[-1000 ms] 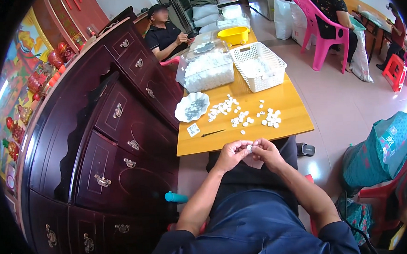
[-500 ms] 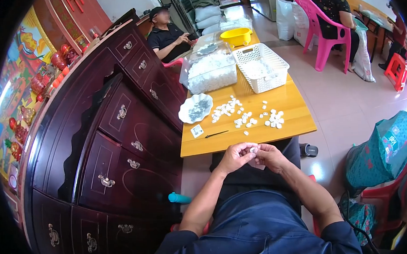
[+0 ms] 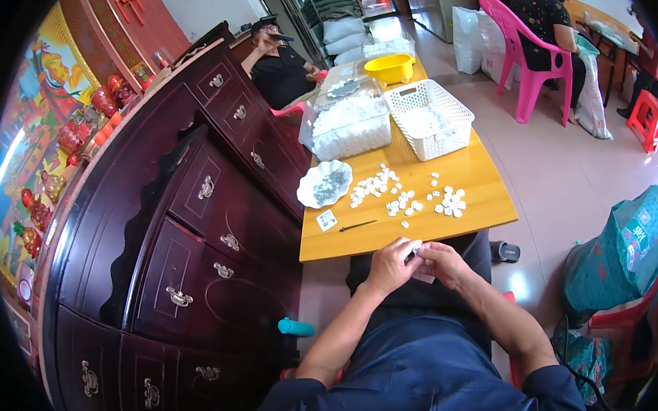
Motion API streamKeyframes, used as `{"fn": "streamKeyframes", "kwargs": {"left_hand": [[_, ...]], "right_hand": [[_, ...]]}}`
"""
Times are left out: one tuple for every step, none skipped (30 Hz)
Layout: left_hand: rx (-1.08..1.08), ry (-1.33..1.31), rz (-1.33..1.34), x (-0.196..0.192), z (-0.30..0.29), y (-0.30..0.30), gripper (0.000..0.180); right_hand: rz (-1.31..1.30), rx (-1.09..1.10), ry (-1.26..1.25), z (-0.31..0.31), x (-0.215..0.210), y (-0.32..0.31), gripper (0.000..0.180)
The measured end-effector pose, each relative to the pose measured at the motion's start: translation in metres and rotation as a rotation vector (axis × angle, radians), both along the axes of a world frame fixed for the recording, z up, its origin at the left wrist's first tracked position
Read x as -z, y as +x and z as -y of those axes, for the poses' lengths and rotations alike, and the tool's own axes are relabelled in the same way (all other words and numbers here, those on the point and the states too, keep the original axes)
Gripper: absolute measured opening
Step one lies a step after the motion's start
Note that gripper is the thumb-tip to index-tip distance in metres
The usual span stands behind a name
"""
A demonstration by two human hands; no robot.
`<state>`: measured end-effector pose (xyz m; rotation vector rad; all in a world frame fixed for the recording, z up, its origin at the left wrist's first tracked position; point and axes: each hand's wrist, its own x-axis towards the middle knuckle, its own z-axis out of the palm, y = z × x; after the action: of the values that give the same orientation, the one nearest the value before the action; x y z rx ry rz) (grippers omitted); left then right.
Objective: Assembling small plastic components at a workshop table.
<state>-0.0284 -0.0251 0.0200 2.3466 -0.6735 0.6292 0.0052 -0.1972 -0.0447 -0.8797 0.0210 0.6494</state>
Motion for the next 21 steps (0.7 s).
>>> {"fn": "streamKeyframes", "kwargs": {"left_hand": [[-0.002, 0.005, 0.007, 0.000, -0.001, 0.001, 0.030], [0.007, 0.004, -0.012, -0.001, -0.001, 0.004, 0.030], [0.017, 0.000, -0.040, 0.001, -0.001, 0.002, 0.030], [0.030, -0.016, -0.022, 0.001, -0.002, 0.003, 0.030], [0.030, -0.013, -0.025, 0.002, -0.003, 0.002, 0.030], [0.020, -0.017, -0.086, 0.001, -0.004, 0.002, 0.030], [0.009, -0.021, -0.147, -0.001, -0.004, 0.002, 0.030], [0.013, -0.017, -0.148, -0.001, -0.004, 0.001, 0.030], [0.015, 0.014, -0.114, -0.001, -0.005, 0.002, 0.029], [0.018, 0.045, -0.080, -0.002, -0.006, 0.002, 0.029], [0.028, 0.046, -0.065, 0.003, -0.008, 0.004, 0.029], [0.031, 0.048, -0.066, 0.003, -0.007, 0.004, 0.029], [0.035, 0.039, -0.082, 0.003, -0.006, 0.003, 0.029], [0.039, 0.030, -0.097, 0.003, -0.006, 0.003, 0.029], [0.040, 0.031, -0.102, 0.004, -0.006, 0.003, 0.029], [0.038, 0.036, -0.083, 0.004, -0.007, 0.004, 0.029], [0.038, 0.041, -0.064, 0.005, -0.008, 0.005, 0.029], [0.042, 0.044, -0.069, 0.005, -0.007, 0.005, 0.029], [0.039, 0.050, -0.068, 0.005, -0.006, 0.005, 0.029], [0.036, 0.057, -0.067, 0.005, -0.005, 0.006, 0.028], [0.039, 0.060, -0.072, 0.005, -0.005, 0.006, 0.028]], "right_hand": [[0.007, -0.002, 0.005, 0.001, 0.000, 0.002, 0.008], [0.000, -0.003, 0.005, 0.002, -0.001, 0.004, 0.009], [-0.016, -0.004, 0.003, 0.003, 0.000, 0.001, 0.009], [-0.011, 0.001, 0.027, 0.002, -0.001, 0.002, 0.011], [-0.014, 0.002, 0.030, 0.003, -0.001, 0.001, 0.011], [0.003, -0.001, 0.003, 0.003, -0.002, 0.002, 0.011], [0.020, -0.003, -0.024, 0.004, -0.003, 0.001, 0.012], [0.019, 0.000, -0.020, 0.005, -0.004, -0.001, 0.012], [0.039, -0.001, -0.040, 0.004, -0.006, -0.001, 0.012], [0.058, -0.002, -0.059, 0.003, -0.008, -0.001, 0.012], [0.044, 0.024, -0.143, 0.001, -0.010, -0.002, 0.013], [0.043, 0.027, -0.141, 0.002, -0.007, -0.001, 0.013], [0.085, 0.016, -0.141, 0.003, -0.003, 0.001, 0.014], [0.128, 0.005, -0.142, 0.004, 0.001, 0.002, 0.015], [0.123, 0.005, -0.140, 0.003, -0.002, 0.000, 0.015], [0.147, 0.019, -0.171, 0.002, -0.005, -0.001, 0.015], [0.170, 0.033, -0.201, 0.001, -0.009, -0.001, 0.016], [0.165, 0.037, -0.199, 0.001, -0.010, -0.001, 0.016], [0.194, 0.049, -0.219, 0.001, -0.010, -0.001, 0.017], [0.223, 0.061, -0.240, 0.002, -0.011, 0.000, 0.017], [0.217, 0.064, -0.237, 0.001, -0.012, 0.000, 0.017]]}}
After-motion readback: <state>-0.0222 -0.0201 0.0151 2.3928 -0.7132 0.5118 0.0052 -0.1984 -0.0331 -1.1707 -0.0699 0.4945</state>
